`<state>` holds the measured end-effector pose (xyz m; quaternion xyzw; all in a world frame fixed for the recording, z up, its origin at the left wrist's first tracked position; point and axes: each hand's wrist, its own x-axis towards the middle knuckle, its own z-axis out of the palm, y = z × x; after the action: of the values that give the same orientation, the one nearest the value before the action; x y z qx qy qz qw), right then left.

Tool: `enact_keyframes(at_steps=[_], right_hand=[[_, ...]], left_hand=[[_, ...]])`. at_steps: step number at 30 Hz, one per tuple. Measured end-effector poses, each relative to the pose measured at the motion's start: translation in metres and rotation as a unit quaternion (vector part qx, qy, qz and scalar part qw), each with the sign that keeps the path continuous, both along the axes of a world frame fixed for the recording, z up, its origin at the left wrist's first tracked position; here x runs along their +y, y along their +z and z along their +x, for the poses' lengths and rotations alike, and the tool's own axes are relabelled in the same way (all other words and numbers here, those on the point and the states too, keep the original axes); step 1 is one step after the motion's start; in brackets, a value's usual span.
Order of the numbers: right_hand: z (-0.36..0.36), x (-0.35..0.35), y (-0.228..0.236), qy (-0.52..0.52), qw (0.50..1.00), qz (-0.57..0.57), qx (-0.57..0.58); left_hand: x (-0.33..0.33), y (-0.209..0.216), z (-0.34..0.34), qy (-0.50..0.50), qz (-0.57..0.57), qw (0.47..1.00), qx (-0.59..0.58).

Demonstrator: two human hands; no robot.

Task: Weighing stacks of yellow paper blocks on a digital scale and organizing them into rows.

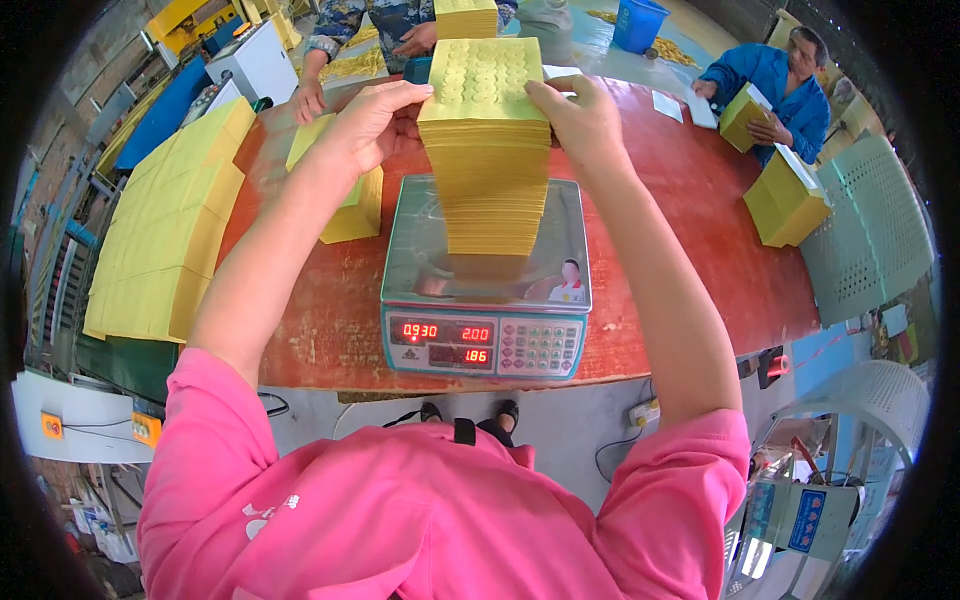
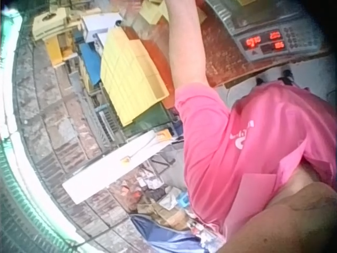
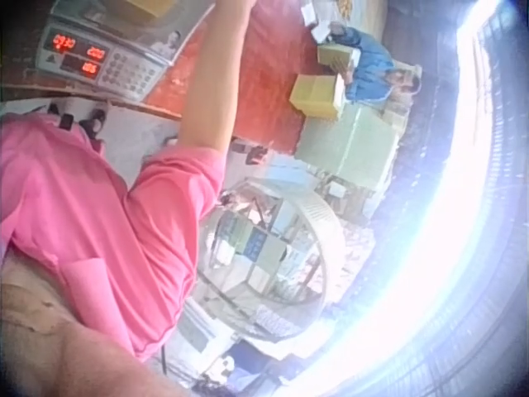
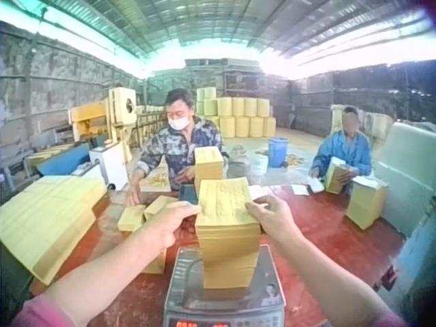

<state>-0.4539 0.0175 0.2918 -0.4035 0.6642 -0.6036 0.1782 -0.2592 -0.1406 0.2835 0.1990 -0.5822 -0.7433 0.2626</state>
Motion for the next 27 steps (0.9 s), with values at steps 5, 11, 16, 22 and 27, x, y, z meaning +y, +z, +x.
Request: enact_keyframes(at_steps=[5, 11, 16, 22, 27], right_hand=[[0.002, 0.001, 0.004, -0.017, 1.0, -0.005, -0.012], [0.005, -0.006, -0.001, 0.0, 0.998, -0.042, -0.051], [-0.008, 0.007, -0.007, -0.037, 0.998, 0.008, -0.044], [-0.008, 0.0, -0.009, -0.014, 0.993, -0.04, -0.109], [-0.019, -0.012, -0.003, 0.023, 0.985, -0.041, -0.164]], left_hand=[[-0.002, 0.002, -0.003, -0.006, 0.036, 0.999, 0.01], [-0.023, -0.028, 0.002, 0.011, 0.108, 0.994, 0.022], [-0.019, -0.041, 0.005, 0.048, 0.146, 0.987, 0.053], [-0.025, -0.061, 0.02, 0.062, 0.184, 0.977, 0.084], [-0.028, -0.06, 0.026, 0.056, 0.184, 0.977, 0.091]])
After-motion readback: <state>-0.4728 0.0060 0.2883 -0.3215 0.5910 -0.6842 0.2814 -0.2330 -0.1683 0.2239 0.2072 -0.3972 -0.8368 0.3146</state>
